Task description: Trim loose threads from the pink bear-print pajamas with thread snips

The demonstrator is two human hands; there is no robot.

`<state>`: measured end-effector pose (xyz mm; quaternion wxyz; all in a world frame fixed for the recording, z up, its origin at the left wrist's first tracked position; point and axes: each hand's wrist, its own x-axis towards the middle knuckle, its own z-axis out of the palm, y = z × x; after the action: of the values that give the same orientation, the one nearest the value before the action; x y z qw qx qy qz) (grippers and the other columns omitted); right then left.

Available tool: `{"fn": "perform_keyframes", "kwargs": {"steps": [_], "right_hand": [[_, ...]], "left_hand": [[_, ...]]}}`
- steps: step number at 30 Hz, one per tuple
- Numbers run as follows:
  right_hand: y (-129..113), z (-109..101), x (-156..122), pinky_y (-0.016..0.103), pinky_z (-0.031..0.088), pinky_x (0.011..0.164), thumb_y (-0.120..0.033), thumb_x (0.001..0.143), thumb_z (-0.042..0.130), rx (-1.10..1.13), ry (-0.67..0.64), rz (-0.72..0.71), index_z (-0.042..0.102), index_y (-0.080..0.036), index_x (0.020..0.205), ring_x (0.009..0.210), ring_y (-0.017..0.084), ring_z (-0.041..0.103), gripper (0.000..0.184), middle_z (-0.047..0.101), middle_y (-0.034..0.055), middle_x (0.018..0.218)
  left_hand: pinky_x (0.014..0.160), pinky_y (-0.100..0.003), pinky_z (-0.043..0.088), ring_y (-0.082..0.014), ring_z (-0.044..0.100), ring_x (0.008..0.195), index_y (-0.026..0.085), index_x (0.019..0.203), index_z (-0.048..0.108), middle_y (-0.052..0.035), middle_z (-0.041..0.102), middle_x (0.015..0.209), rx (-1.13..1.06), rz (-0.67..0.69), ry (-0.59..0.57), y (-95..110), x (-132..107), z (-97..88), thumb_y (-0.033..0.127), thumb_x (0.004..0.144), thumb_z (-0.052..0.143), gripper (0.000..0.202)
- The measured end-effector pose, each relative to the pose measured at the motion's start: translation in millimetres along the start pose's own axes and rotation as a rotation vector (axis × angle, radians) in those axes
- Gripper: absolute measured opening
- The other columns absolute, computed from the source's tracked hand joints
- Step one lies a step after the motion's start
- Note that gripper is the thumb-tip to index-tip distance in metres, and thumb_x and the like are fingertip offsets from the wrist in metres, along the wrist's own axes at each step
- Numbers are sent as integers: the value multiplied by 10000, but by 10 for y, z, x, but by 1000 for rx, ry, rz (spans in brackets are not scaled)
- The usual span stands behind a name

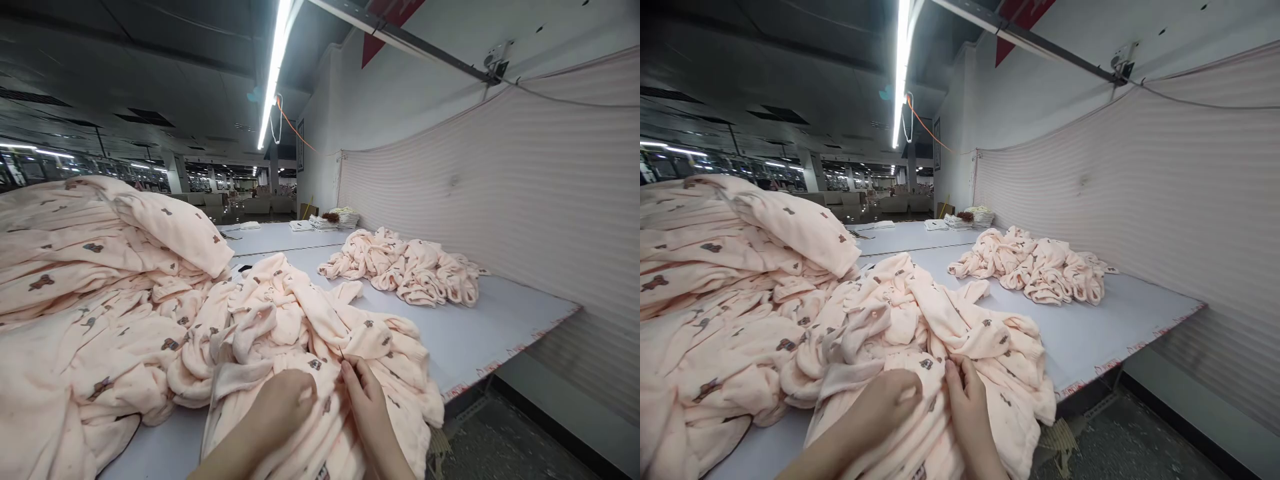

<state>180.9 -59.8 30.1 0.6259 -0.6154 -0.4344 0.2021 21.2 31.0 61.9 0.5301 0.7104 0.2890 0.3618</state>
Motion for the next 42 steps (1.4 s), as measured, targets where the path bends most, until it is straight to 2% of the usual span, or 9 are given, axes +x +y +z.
{"fn": "perform_keyframes", "kwargs": {"steps": [5,9,12,15,17,21,31,38,42], "right_hand": [[73,-215,-135,223,426,654,-408,864,487,-24,16,86,548,-194,785,705,149,509,236,506,-27,714],[206,-296,-137,222,380,588,-282,781,547,-135,-9,126,575,-195,877,634,143,481,132,477,-55,655],[265,-235,-35,222,342,561,-267,758,559,-196,-40,100,561,-199,746,599,143,459,69,446,-64,598],[251,-133,50,227,357,597,-246,768,538,-174,-64,27,483,-208,654,648,149,469,133,456,-49,637],[217,-65,54,230,391,653,-272,821,491,-139,-84,-27,490,-210,730,719,156,498,110,498,-30,724],[167,52,-18,224,414,661,-293,887,429,-100,-119,-93,478,-216,824,728,152,519,110,516,-16,774],[114,104,-106,233,442,671,-210,790,524,-196,-205,-180,606,-238,858,772,165,591,110,566,3,834],[97,152,-160,248,456,599,-326,894,426,-538,-94,-287,619,-285,951,705,172,637,205,606,15,890],[199,187,-181,247,462,577,-310,775,534,-564,-48,-255,588,-283,921,697,186,648,157,635,-6,818]], "left_hand": [[929,-344,390,-260,559,1047,226,859,670,-44,669,1085,-35,-56,25,139,109,-530,407,795,539,232],[687,-319,441,-205,565,655,215,681,557,-6,622,675,175,-101,42,147,188,-926,400,769,486,217],[759,-380,389,-223,521,608,222,547,519,15,518,517,534,-69,-7,199,152,-701,328,624,619,165],[927,-499,261,-272,540,671,216,567,536,9,494,497,725,-31,0,308,59,-166,318,558,683,180],[944,-538,229,-310,558,777,191,706,576,-69,605,669,962,-3,-133,338,27,164,378,680,586,189],[773,-355,393,-247,532,856,191,797,545,-75,614,891,622,-75,-223,183,89,384,242,725,461,122],[656,-223,418,-115,552,664,180,840,583,17,617,732,-604,-345,-101,-197,-86,32,241,752,667,136],[736,-238,445,-160,611,847,193,884,614,-13,662,865,-696,-345,-107,-241,-87,18,166,782,642,109],[803,-245,449,-171,582,925,241,1060,585,-4,632,1016,-465,-219,70,-205,-116,43,207,752,661,319]]}}
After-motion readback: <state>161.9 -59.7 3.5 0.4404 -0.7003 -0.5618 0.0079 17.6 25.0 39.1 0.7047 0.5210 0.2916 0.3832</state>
